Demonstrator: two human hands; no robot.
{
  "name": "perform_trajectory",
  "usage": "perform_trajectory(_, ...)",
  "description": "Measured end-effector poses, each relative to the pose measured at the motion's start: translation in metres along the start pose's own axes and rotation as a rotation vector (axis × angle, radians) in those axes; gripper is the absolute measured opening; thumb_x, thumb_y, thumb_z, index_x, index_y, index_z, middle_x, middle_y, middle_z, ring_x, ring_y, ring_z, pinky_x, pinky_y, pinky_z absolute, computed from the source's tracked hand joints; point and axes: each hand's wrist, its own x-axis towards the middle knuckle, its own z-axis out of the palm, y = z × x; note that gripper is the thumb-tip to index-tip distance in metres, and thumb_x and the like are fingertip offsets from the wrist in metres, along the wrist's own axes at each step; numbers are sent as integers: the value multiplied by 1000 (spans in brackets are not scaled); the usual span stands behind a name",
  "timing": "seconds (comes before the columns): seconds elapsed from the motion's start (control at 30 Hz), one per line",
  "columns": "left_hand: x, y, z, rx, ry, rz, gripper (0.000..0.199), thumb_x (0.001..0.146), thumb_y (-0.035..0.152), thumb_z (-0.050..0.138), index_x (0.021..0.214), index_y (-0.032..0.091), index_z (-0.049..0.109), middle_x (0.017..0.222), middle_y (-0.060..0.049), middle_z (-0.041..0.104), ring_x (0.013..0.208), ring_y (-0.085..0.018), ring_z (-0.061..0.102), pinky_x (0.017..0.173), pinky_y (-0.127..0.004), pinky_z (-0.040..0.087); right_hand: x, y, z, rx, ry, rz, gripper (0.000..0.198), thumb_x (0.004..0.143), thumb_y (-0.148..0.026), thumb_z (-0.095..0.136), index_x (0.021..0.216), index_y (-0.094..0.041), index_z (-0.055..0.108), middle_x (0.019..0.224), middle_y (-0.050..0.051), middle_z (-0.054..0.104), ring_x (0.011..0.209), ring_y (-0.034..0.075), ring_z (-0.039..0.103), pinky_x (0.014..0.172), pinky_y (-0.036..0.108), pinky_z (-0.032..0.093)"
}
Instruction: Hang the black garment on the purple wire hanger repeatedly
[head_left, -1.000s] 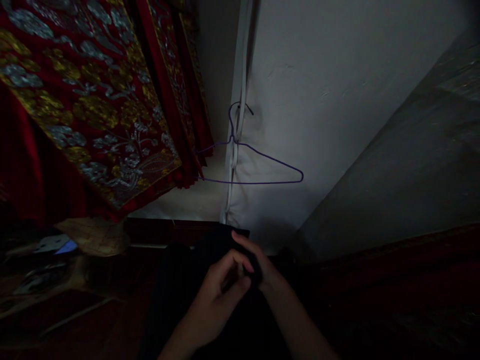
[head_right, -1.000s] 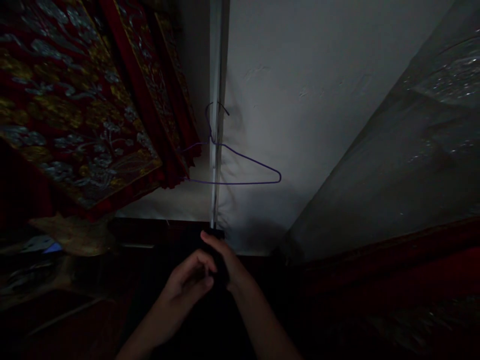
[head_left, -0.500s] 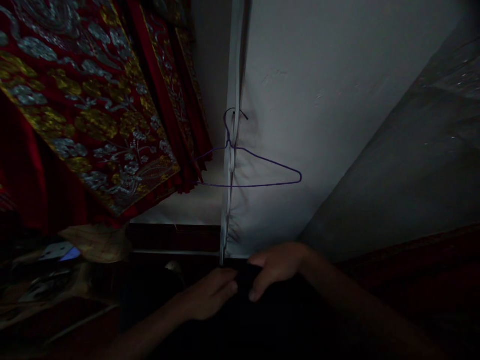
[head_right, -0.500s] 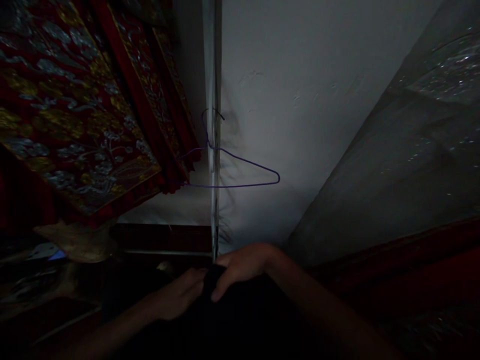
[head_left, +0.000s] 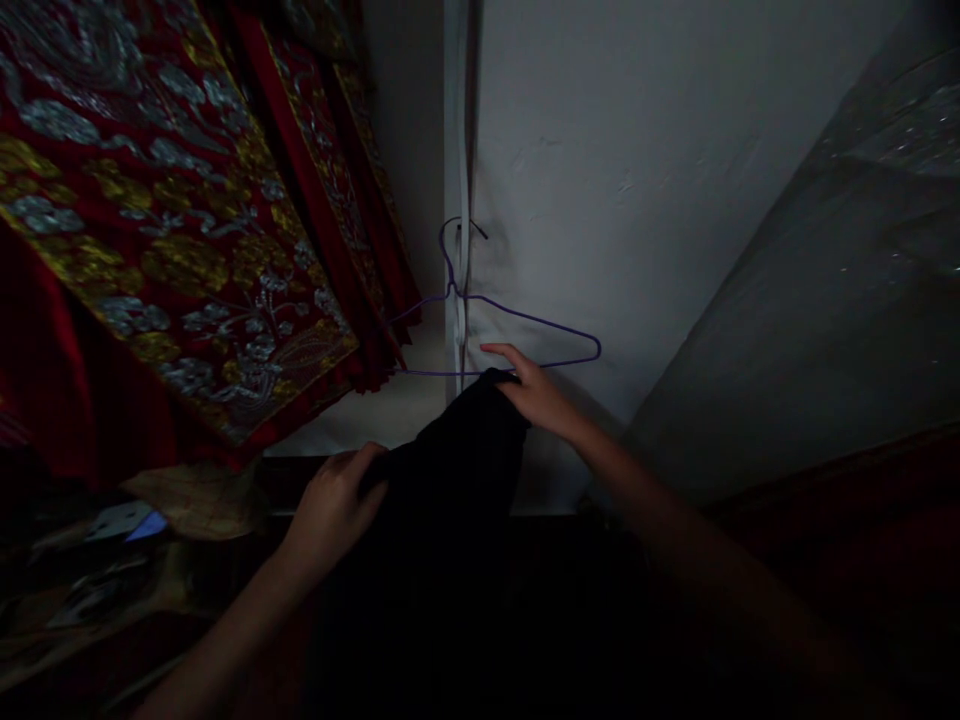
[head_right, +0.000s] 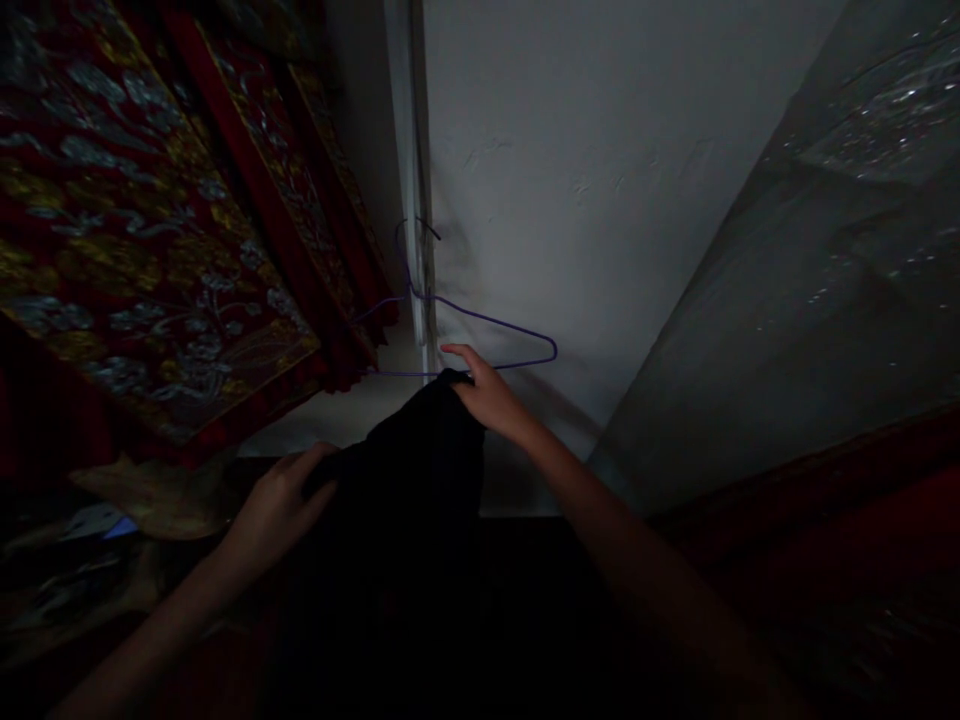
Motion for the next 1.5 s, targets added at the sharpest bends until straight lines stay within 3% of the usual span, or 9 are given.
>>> perform_trajectory(0.23,-3,-19,17,-166,-163,-59,16,84,33,61,93,25,71,81,-7,75,77,-27,72,74,-32,51,-4,30,2,-63,6,-46,45,66,-9,43,99,-19,71,89,2,71,88,20,64,85,31,46)
perform_trajectory(0.47,23,-29,10,83,-149,72,19,88,37,60,87,22,72,101,-12,75,94,-29,71,93,-40,49,-25,-9,-41,-257,-51,-137,27,66,-12,45,77,-20,68,70,-2,66,69,17,60,66,25,41)
perform_trajectory(0.73,66,-30,-43,-101,191,204,20,84,37,57,86,20,67,147,-15,53,140,-37,43,118,-51,29,-23,-37,-58,-210,-118,-136,14,69,-18,50,64,-18,64,60,-3,57,61,13,52,61,25,36)
perform_trajectory(0.87,89,-5,-61,-388,266,257,29,83,28,60,110,20,67,128,-11,67,126,-30,57,115,-46,36,-27,-22,-43,-41,-160,-61,17,72,-21,51,70,-19,68,68,-1,64,67,16,58,66,27,42)
perform_trajectory(0.97,106,9,-67,-380,246,282,45,82,23,61,127,20,64,107,-7,74,108,-26,65,109,-43,42,-35,-13,-36,-35,-165,-60,35,72,-14,48,91,-22,76,90,1,75,89,21,67,84,33,48)
perform_trajectory(1.07,115,11,-67,-249,229,300,36,82,22,58,116,20,72,108,-6,75,104,-27,67,107,-41,45,-40,-7,-41,-149,-17,-87,52,72,-9,49,114,-26,74,105,3,76,97,23,68,93,38,49)
perform_trajectory(1.23,114,6,-68,-122,262,342,32,84,24,57,112,22,73,112,-7,74,104,-29,66,105,-43,47,-27,10,-66,-140,447,-76,78,72,-13,66,147,-20,47,86,4,73,76,22,67,78,37,53)
perform_trajectory(1.33,113,8,-75,-21,287,421,34,87,22,53,116,21,71,115,-8,71,109,-30,64,105,-45,46,-15,23,-80,-30,505,-46,62,71,-21,73,132,-17,61,89,6,74,80,22,69,80,38,54)
perform_trajectory(1.5,113,2,-89,67,355,434,37,91,18,46,121,20,67,124,-8,64,118,-28,58,110,-43,42,-8,28,-100,205,379,123,15,76,-30,74,84,-19,77,84,7,75,83,24,71,79,37,54)
